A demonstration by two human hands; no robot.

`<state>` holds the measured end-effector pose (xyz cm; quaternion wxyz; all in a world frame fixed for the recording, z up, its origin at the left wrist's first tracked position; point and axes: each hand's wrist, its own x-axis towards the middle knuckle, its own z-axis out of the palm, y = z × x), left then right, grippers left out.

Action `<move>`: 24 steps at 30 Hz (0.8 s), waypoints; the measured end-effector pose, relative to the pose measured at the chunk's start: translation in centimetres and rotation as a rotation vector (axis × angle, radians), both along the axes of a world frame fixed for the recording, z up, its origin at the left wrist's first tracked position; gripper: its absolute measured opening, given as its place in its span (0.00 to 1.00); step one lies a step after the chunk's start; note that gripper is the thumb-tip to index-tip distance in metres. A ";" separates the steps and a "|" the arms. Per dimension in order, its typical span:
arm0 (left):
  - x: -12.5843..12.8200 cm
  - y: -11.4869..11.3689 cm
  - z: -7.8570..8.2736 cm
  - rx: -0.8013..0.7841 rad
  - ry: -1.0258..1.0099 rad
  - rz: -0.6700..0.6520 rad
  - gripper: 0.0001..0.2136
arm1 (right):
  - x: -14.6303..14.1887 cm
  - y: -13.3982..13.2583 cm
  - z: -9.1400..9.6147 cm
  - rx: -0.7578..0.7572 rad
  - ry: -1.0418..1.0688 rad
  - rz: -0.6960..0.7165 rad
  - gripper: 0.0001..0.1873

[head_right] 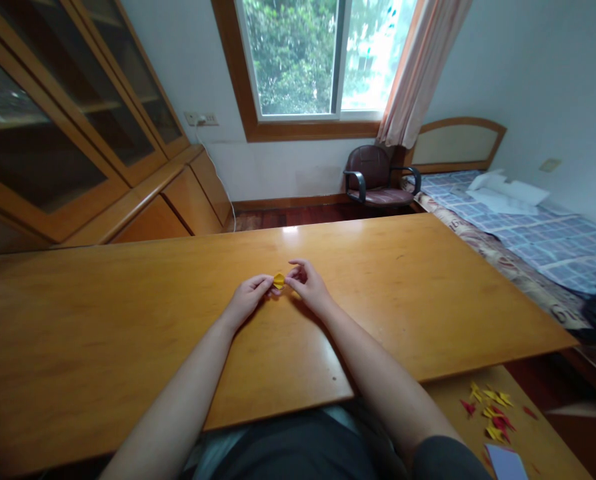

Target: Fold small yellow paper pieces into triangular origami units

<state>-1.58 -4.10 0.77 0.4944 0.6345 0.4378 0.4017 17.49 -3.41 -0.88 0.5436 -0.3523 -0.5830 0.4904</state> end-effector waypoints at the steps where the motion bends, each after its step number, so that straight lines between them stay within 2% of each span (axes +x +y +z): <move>1: 0.0 0.0 0.0 0.010 0.003 -0.005 0.17 | 0.0 0.0 0.0 -0.011 0.010 -0.002 0.23; 11: -0.2 0.3 -0.2 0.091 0.095 0.035 0.19 | 0.1 -0.2 0.0 -0.040 -0.037 0.037 0.18; 15: -0.3 0.2 -0.1 0.085 0.087 0.008 0.17 | 0.2 -0.2 0.0 -0.041 -0.034 0.040 0.19; 24: -0.1 0.0 -0.1 0.032 0.015 0.038 0.17 | 0.2 -0.3 0.3 -0.016 -0.057 0.028 0.18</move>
